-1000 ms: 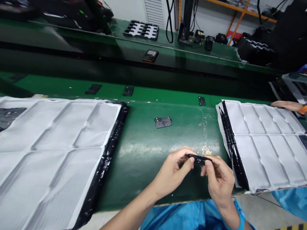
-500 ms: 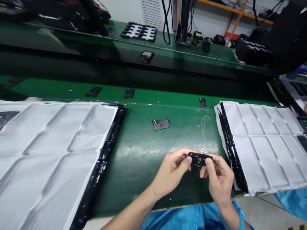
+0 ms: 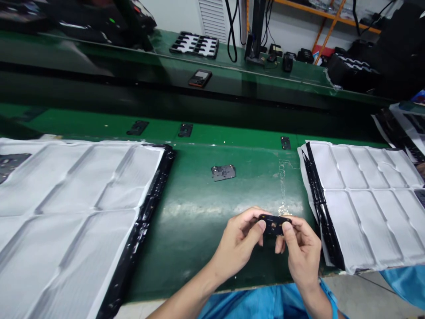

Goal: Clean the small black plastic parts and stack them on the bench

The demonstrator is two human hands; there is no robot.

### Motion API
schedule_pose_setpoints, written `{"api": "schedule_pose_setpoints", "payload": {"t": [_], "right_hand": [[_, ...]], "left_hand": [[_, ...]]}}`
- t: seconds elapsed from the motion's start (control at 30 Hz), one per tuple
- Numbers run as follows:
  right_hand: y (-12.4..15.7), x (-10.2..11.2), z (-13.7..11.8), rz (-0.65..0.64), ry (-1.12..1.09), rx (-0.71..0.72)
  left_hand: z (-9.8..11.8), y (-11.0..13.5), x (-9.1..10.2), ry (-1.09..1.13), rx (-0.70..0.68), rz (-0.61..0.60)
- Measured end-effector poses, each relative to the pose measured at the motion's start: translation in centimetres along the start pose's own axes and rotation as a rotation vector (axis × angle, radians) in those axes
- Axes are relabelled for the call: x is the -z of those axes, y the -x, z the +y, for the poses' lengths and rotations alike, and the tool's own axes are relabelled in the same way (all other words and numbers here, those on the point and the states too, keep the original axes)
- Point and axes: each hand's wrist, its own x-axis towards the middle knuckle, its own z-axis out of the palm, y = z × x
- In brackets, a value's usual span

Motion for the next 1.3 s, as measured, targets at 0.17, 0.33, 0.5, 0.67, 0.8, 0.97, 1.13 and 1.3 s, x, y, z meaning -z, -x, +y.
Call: {"api": "schedule_pose_setpoints", "payload": {"t": [0.17, 0.33, 0.5, 0.67, 0.8, 0.97, 1.13, 1.3], "right_hand": [[0.3, 0.1, 0.2, -0.011, 0.022, 0.011], [0.5, 0.4, 0.5, -0.036, 0.081, 0.088], [1.2, 0.8, 0.8, -0.093, 0.183, 0.233], [0.6, 1.0, 0.2, -0.152, 0.059, 0.019], [-0.4, 1.2, -0.2, -0.192, -0.056, -0.172], [-0.5, 1.1, 0.0, -0.216, -0.096, -0.219], [-0.4, 0.5, -0.1, -0.204, -0.07, -0.221], [-0.7, -0.1, -0.3, -0.185, -0.043, -0.216]], "left_hand": [[-0.1, 0.2, -0.1, -0.019, 0.024, 0.029], [-0.1, 0.3, 0.0, -0.023, 0.036, 0.06], [-0.4, 0.1, -0.2, 0.081, 0.142, 0.105], [-0.2, 0.4, -0.6, 0.179, 0.233, 0.11], [0.5, 1.1, -0.3, 0.076, 0.237, 0.036], [0.8, 1.4, 0.0, 0.03, 0.271, 0.029], [0.9, 1.3, 0.1, 0.0, 0.278, 0.046], [0.9, 1.3, 0.4, -0.083, 0.284, 0.064]]}}
